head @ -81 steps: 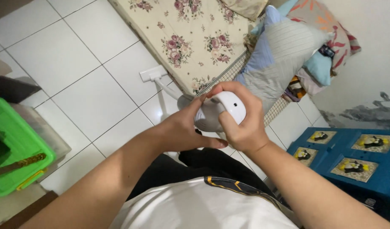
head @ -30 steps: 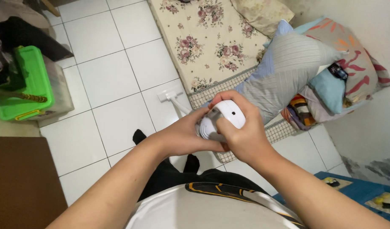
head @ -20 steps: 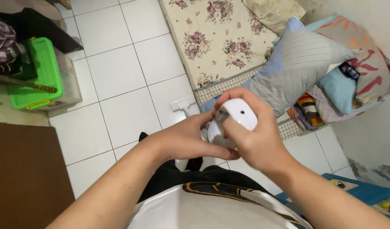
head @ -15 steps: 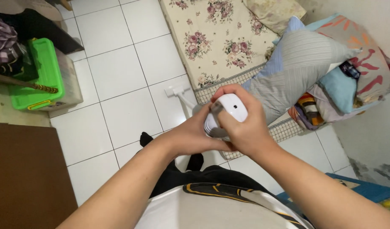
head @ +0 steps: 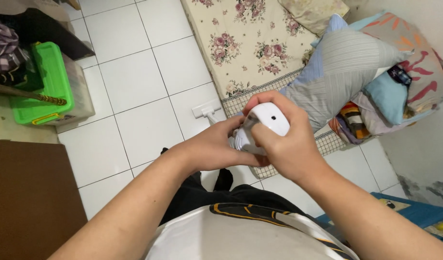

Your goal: Checking and assembling the components of a small handheld vacuum cleaner.

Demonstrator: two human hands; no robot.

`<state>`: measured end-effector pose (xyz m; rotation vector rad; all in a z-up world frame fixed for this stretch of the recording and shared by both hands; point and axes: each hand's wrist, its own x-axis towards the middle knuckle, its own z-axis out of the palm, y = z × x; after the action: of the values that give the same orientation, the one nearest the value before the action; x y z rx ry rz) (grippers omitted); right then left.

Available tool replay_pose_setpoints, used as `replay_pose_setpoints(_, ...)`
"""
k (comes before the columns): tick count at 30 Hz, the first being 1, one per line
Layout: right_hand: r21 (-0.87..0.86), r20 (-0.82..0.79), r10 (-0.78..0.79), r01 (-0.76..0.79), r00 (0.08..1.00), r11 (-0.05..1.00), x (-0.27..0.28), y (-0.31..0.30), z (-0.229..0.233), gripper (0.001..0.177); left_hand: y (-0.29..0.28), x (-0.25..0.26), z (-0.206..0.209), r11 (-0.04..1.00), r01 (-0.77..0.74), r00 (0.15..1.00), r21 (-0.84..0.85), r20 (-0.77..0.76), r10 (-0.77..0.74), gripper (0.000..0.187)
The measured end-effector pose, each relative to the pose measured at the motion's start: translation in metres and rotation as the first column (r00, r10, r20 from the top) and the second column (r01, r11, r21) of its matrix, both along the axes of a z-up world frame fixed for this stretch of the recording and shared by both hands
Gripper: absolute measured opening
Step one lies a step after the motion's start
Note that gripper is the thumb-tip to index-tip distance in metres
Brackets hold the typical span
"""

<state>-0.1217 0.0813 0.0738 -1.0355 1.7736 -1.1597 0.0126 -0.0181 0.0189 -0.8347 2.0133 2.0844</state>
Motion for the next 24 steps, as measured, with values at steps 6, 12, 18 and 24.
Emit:
replay_pose_setpoints(6,-0.077,-0.008,-0.039,0.038,0.999,0.996,-0.013,-0.009,-0.034,0.026,0.007,-0.009,-0.023,0.979,-0.190,0.982,0.072,0.018,0.189,0.121)
replay_pose_setpoints(12,-0.194,0.061,-0.063,0.073,0.996,0.978,-0.024,-0.008,-0.080,0.030,0.011,-0.005,-0.054,0.978,-0.203,0.976,-0.045,0.068,0.206,0.119)
replay_pose_setpoints(18,-0.148,0.054,-0.054,0.061,0.997,0.987,-0.018,-0.018,-0.036,0.026,0.013,0.002,-0.038,0.967,-0.239,0.970,-0.094,0.033,0.243,0.103)
replay_pose_setpoints(24,-0.104,0.076,-0.051,0.058,0.996,0.993,-0.014,-0.018,-0.017,0.026,0.017,0.003,-0.042,0.963,-0.239,0.969,-0.124,0.033,0.245,0.103)
